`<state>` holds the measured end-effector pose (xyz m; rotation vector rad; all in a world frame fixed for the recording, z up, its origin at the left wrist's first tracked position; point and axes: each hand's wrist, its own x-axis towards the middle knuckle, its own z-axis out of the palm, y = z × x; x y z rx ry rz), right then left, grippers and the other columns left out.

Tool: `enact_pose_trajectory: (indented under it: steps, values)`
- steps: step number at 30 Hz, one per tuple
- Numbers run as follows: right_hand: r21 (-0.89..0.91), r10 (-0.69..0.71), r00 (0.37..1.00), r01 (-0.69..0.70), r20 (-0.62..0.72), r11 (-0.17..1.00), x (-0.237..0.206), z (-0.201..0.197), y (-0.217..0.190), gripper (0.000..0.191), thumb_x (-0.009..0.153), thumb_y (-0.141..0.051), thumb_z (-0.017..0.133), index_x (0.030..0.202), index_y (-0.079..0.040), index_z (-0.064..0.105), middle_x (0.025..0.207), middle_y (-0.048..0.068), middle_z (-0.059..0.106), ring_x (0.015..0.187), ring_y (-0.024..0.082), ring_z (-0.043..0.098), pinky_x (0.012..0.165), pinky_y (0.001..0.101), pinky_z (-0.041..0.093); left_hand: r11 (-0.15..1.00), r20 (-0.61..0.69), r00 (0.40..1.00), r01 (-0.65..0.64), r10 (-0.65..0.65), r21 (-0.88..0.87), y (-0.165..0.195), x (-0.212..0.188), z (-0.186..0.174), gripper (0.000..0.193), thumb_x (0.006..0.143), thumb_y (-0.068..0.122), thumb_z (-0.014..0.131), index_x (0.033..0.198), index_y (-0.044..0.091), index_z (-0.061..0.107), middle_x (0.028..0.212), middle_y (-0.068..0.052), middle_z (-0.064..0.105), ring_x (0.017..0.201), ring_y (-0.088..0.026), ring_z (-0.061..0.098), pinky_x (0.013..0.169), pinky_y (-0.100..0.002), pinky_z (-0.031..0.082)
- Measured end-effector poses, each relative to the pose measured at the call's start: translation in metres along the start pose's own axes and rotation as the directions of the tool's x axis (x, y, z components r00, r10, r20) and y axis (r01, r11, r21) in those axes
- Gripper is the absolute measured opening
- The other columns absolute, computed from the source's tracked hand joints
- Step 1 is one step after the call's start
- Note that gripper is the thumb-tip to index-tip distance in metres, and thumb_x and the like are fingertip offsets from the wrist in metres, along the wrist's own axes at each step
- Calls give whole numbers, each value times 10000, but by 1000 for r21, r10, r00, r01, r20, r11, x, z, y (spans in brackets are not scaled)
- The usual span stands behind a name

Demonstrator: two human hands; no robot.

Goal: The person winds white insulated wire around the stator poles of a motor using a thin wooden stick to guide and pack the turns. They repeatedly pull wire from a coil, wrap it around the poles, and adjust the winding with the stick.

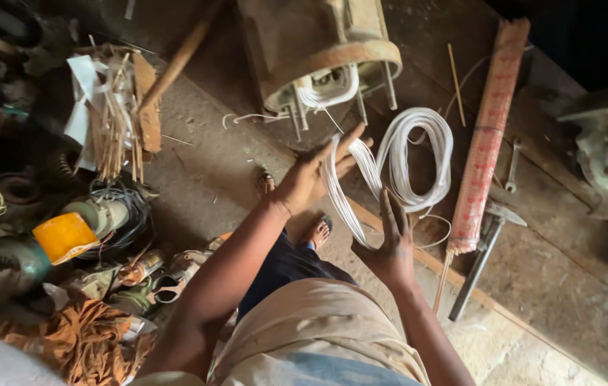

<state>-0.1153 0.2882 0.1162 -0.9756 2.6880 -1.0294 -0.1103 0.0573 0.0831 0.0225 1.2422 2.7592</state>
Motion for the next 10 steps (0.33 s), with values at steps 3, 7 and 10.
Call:
enact_pose_trajectory:
  steps: [3,7,10]
  values:
    - [-171,-167,978,144,-123,975,0,6,-12,958,667,-223,893,1486,-21,437,1475,271,487,1317,454,481,1091,551,379,996,18,999,39,-40,86,8,-1,4,863,1027,680,352,1682,169,118,1741,-131,158,1617,-328,167,1325,-456,96]
    - [27,63,996,-65,70,998,-5,25,-5,629,867,-305,798,1400,-71,560,1323,222,618,1210,386,606,1035,459,478,997,-4,999,54,-54,60,3,1,6,873,1016,677,385,1665,152,129,1769,-122,61,1614,-379,163,1325,-477,135]
    - [78,509,812,-549,286,832,-13,52,14,418,1014,-394,656,1332,-122,640,1184,190,737,1067,332,701,940,404,528,998,-24,999,23,-21,58,-4,-1,1,864,1039,675,412,1669,140,161,1782,-142,71,1611,-410,183,1322,-496,149]
